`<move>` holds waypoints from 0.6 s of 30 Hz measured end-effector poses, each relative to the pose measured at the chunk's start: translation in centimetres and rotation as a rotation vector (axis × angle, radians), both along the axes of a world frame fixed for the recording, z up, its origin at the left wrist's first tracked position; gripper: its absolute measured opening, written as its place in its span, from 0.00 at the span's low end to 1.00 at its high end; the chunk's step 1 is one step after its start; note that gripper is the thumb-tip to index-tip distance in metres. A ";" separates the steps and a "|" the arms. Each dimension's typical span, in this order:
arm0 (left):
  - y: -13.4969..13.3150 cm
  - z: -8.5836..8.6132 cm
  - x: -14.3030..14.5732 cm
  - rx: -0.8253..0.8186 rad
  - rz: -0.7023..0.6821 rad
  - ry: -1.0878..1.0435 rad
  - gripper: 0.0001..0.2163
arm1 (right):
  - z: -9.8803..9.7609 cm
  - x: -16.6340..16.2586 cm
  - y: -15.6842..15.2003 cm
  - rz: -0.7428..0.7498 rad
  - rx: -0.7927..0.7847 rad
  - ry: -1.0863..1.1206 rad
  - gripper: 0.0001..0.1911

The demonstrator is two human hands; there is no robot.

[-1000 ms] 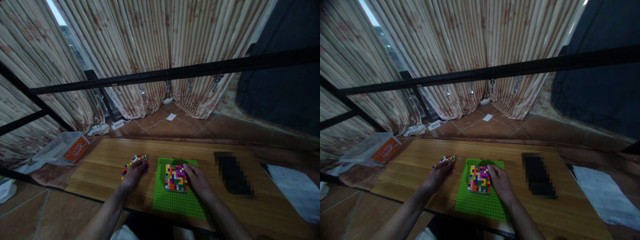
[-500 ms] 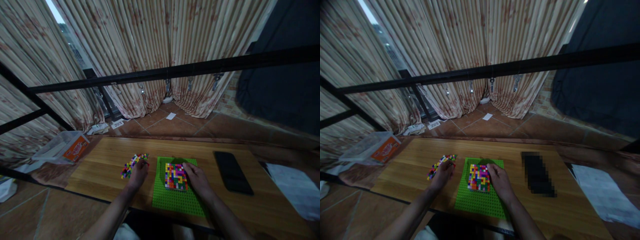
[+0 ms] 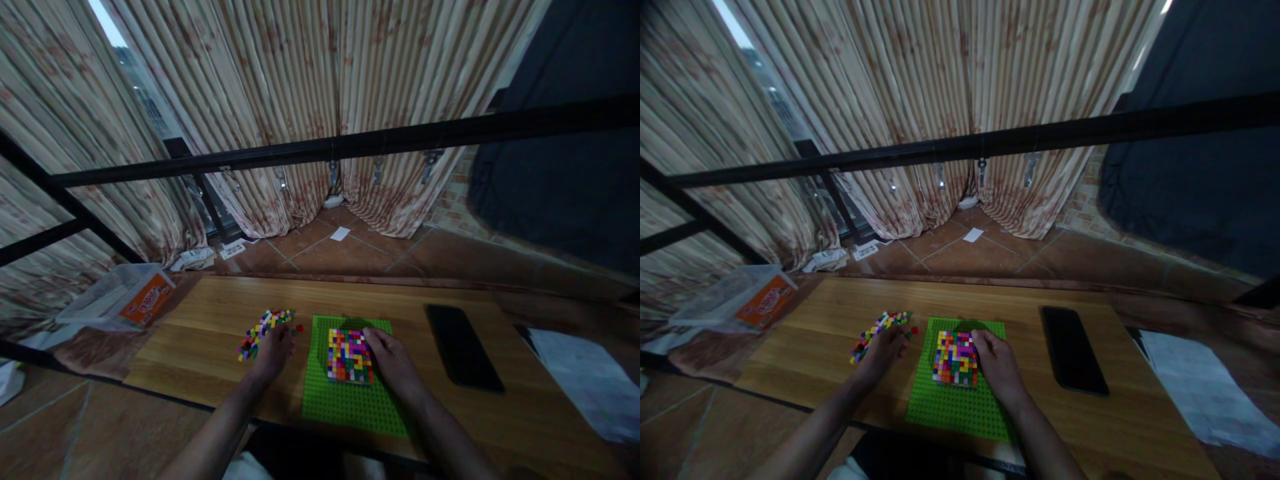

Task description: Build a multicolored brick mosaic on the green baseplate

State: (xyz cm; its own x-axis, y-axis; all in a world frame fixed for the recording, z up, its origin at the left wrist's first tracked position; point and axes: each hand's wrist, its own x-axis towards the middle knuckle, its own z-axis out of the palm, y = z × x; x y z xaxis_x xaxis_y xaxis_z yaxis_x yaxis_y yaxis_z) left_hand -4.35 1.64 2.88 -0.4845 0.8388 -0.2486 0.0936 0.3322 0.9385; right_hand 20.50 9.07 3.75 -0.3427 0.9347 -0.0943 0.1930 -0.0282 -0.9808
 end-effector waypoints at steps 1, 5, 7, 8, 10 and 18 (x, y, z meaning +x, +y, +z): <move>-0.1 0.0 0.0 0.019 -0.002 -0.028 0.12 | 0.0 0.0 0.0 0.002 0.007 -0.002 0.27; -0.3 0.4 0.1 0.069 -0.017 -0.176 0.13 | 0.1 0.0 0.0 -0.003 0.033 -0.026 0.27; -0.3 0.7 0.2 0.069 -0.014 -0.205 0.11 | 0.2 0.0 0.0 -0.005 0.032 -0.036 0.26; -0.4 0.8 0.3 0.065 -0.012 -0.205 0.10 | 0.3 0.0 -0.1 -0.004 0.030 -0.036 0.26; -0.5 0.9 0.4 0.066 -0.019 -0.181 0.07 | 0.3 0.1 -0.1 0.005 0.027 -0.024 0.26; -1.0 1.0 0.7 0.116 -0.084 -0.122 0.05 | 0.0 0.1 -0.1 0.024 0.027 -0.020 0.25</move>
State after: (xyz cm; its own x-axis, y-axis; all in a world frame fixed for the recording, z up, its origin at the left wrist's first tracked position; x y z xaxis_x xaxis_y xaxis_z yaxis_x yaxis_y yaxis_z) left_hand -3.62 0.67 3.92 -0.3837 0.9014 -0.2007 -0.0006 0.2171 0.9762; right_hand 20.62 9.00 3.78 -0.3631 0.9286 -0.0762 0.2131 0.0032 -0.9770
